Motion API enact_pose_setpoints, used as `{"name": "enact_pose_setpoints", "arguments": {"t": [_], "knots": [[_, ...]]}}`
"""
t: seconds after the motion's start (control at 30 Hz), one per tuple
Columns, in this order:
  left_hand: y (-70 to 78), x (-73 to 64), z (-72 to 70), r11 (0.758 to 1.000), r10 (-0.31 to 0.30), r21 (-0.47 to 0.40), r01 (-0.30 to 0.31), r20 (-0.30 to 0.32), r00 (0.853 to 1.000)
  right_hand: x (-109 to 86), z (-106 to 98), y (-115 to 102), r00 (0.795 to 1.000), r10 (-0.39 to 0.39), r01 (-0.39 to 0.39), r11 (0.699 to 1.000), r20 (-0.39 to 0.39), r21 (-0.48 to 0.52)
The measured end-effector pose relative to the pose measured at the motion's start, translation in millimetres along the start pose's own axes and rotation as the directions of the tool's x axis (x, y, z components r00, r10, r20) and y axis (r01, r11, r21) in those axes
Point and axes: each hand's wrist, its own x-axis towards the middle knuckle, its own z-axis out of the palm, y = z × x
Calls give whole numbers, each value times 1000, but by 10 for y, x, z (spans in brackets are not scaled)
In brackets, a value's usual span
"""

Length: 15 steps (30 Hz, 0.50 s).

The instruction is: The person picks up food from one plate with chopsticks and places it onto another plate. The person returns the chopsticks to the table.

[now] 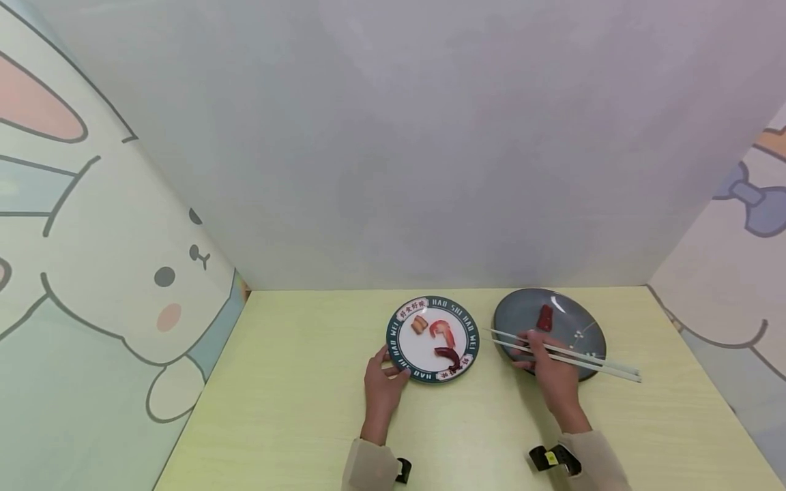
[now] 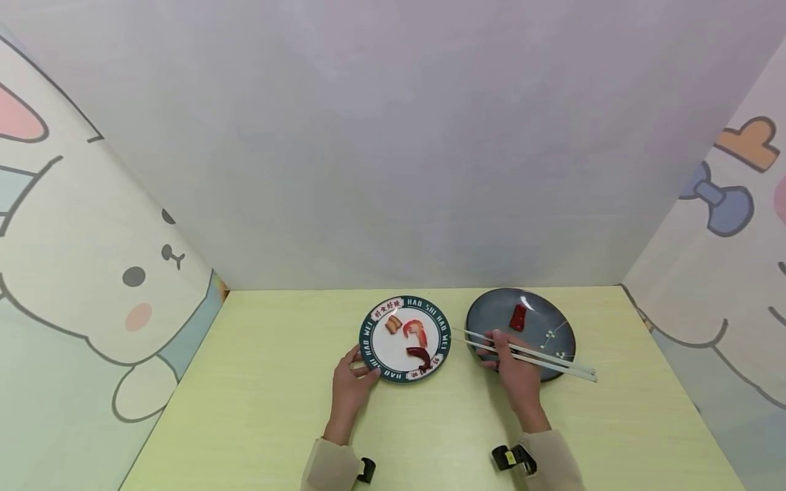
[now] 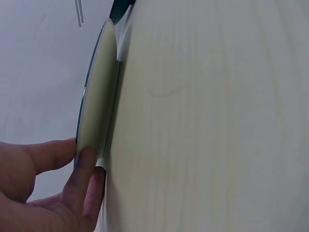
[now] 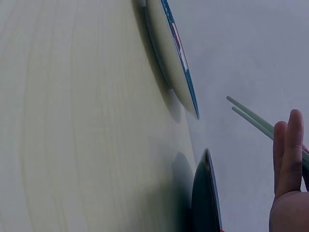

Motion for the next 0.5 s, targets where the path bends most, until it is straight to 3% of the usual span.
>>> {"name": "enact_pose_setpoints", "arguments": {"t": [0.2, 0.5], "knots": [[0, 5, 2, 1000, 3, 1, -3, -3, 1000, -58, 111, 16, 997, 40, -39, 999, 62, -18], [6, 2, 5, 1000, -7, 1, 7, -5, 1000, -150, 264, 62, 989, 119, -109, 989, 88, -103]]}}
